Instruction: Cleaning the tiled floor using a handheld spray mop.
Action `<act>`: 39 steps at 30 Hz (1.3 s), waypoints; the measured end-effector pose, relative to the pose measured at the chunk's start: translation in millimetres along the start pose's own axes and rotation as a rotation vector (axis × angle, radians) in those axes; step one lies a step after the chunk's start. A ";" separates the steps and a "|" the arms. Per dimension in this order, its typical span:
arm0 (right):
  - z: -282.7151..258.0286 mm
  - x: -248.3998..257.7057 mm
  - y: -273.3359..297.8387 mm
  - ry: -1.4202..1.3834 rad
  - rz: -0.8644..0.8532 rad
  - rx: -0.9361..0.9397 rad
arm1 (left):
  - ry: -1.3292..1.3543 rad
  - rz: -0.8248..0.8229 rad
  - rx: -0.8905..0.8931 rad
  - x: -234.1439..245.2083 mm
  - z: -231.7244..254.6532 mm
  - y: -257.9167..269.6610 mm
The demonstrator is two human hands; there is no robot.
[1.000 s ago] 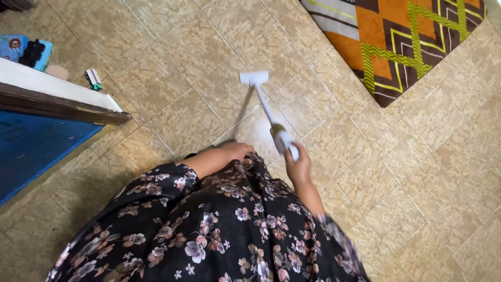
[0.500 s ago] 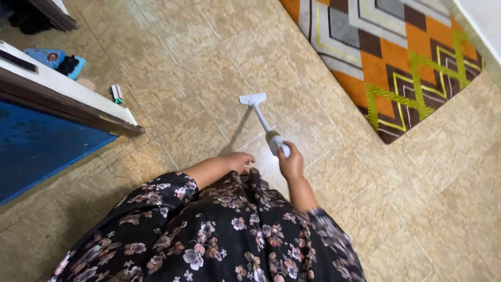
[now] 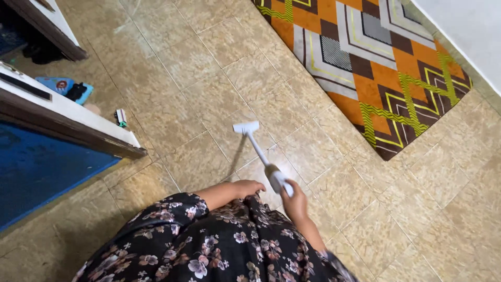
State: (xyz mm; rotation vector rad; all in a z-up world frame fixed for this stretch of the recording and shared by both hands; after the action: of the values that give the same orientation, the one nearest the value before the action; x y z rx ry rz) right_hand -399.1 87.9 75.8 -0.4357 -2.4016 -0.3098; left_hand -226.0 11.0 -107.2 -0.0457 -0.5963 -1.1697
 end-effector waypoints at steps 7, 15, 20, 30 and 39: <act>-19.6 60.7 48.4 0.180 -0.044 -0.216 | -0.043 0.056 -0.091 27.1 12.8 27.1; -26.0 -74.6 -97.4 -0.043 0.039 0.036 | -0.075 0.209 0.050 61.3 71.2 29.8; -38.5 -101.7 -115.9 -0.067 0.091 0.130 | -0.145 0.212 0.205 59.3 80.0 30.8; 15.4 32.4 31.9 0.051 -0.108 0.014 | 0.335 -0.058 0.233 11.3 1.8 0.5; -60.8 14.6 11.5 0.098 -0.154 0.075 | 0.913 0.132 0.355 0.3 -24.7 -11.9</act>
State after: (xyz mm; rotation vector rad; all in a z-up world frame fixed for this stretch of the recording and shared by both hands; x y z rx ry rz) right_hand -370.2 81.8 132.2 -0.1973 -2.3463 -0.3010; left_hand -226.0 -2.4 -131.1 0.7077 0.0248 -0.8211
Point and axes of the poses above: each hand's wrist, its own y-axis away from the middle knuckle, its own x-axis out of the back of the hand, z = x × y, the point moved 6 cm from there along -y, towards the middle knuckle, and after that the axes turned 4 degrees about -x, right-handed, at the moved point
